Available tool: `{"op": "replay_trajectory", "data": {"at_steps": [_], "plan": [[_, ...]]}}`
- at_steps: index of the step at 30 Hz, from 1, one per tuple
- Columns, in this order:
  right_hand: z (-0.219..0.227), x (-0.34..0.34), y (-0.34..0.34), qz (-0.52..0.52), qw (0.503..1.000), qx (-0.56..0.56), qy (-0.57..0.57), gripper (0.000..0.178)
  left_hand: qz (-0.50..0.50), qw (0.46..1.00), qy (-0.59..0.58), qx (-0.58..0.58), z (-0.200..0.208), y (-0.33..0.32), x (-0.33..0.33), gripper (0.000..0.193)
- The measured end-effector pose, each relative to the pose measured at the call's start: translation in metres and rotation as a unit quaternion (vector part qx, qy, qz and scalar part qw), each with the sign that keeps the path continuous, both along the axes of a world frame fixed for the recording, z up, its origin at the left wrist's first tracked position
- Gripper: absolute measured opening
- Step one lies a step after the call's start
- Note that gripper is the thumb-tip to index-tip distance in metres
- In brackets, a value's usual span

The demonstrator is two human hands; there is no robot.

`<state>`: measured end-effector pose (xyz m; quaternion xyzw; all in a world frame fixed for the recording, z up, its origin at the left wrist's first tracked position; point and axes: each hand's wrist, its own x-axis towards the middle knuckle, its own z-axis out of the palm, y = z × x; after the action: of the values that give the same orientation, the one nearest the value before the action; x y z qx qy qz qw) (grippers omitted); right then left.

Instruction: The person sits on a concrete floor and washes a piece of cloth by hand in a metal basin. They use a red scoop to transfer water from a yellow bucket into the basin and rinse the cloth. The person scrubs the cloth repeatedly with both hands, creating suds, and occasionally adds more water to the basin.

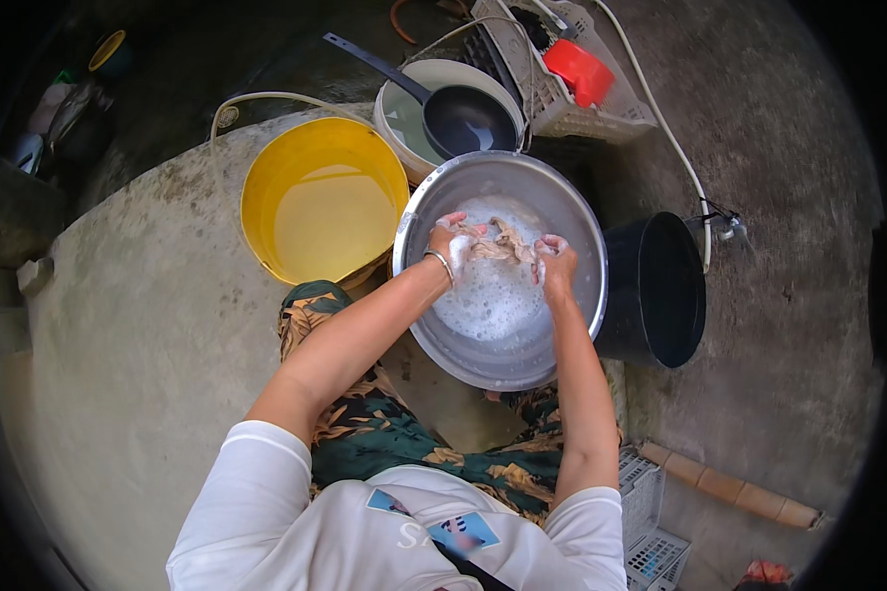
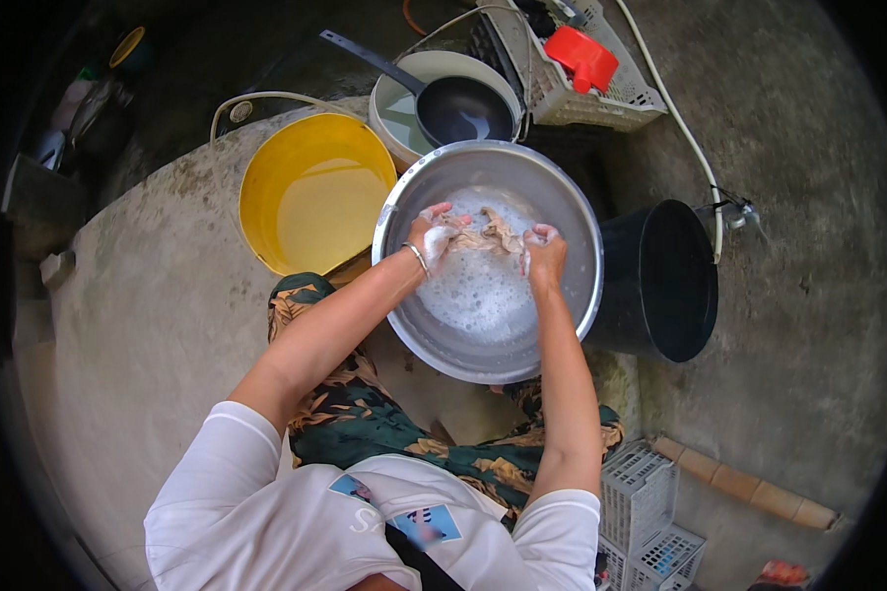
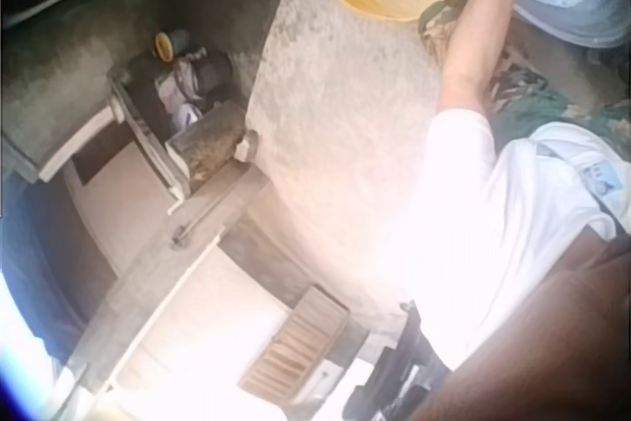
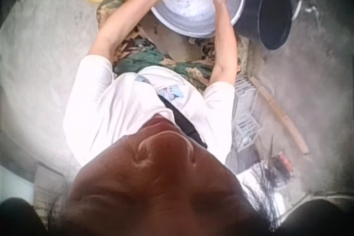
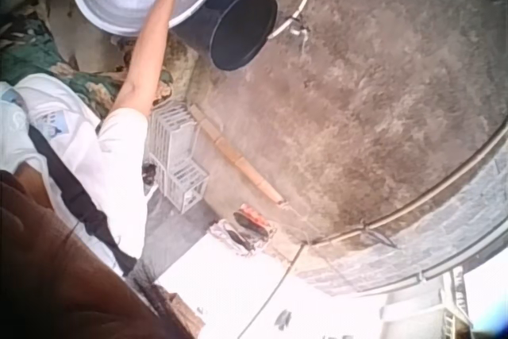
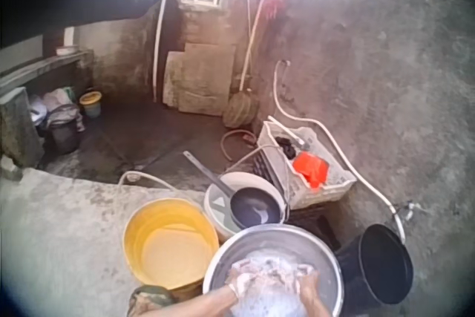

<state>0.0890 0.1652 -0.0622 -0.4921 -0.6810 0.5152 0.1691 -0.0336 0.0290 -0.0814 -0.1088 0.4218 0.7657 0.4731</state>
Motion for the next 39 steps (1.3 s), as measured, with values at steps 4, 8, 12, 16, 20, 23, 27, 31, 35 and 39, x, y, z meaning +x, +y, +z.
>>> {"op": "replay_trajectory", "data": {"at_steps": [4, 8, 12, 16, 20, 23, 27, 31, 35, 39], "plan": [[-0.072, 0.039, 0.055, -0.023, 0.963, 0.262, -0.065, 0.018, 0.017, 0.998, 0.058, -0.017, 0.003, 0.004, -0.002, 0.047], [-0.028, 0.006, -0.005, 0.020, 0.993, 0.114, 0.029, 0.029, 0.000, 0.999, 0.018, 0.033, -0.013, 0.002, -0.004, 0.037], [0.025, -0.017, -0.057, 0.163, 0.970, 0.165, 0.077, 0.028, -0.077, 0.972, -0.086, 0.205, 0.018, 0.001, 0.008, 0.031], [0.045, -0.016, -0.045, 0.166, 0.972, 0.144, 0.077, 0.022, -0.109, 0.985, 0.070, 0.113, 0.035, -0.004, 0.002, 0.039], [0.111, -0.018, -0.055, 0.107, 0.985, -0.013, 0.133, 0.019, -0.211, 0.919, 0.320, 0.092, 0.033, 0.000, 0.009, 0.048], [0.134, -0.023, -0.051, 0.093, 0.977, -0.021, 0.191, 0.018, -0.348, 0.845, 0.396, 0.090, 0.055, -0.007, 0.017, 0.041], [0.139, -0.032, -0.039, 0.069, 0.960, 0.157, 0.220, 0.018, -0.332, 0.877, 0.334, 0.099, 0.031, 0.003, 0.017, 0.028], [0.128, -0.023, -0.016, -0.004, 0.940, 0.280, 0.197, 0.019, -0.310, 0.918, 0.238, 0.065, 0.031, -0.001, 0.014, 0.029], [0.096, -0.011, 0.002, -0.038, 0.940, 0.313, 0.129, 0.018, -0.259, 0.949, 0.176, -0.027, 0.028, -0.002, 0.014, 0.033], [0.023, 0.010, 0.026, -0.017, 0.970, 0.231, -0.075, 0.035, -0.195, 0.966, 0.138, -0.097, 0.024, -0.002, 0.009, 0.048]]}}
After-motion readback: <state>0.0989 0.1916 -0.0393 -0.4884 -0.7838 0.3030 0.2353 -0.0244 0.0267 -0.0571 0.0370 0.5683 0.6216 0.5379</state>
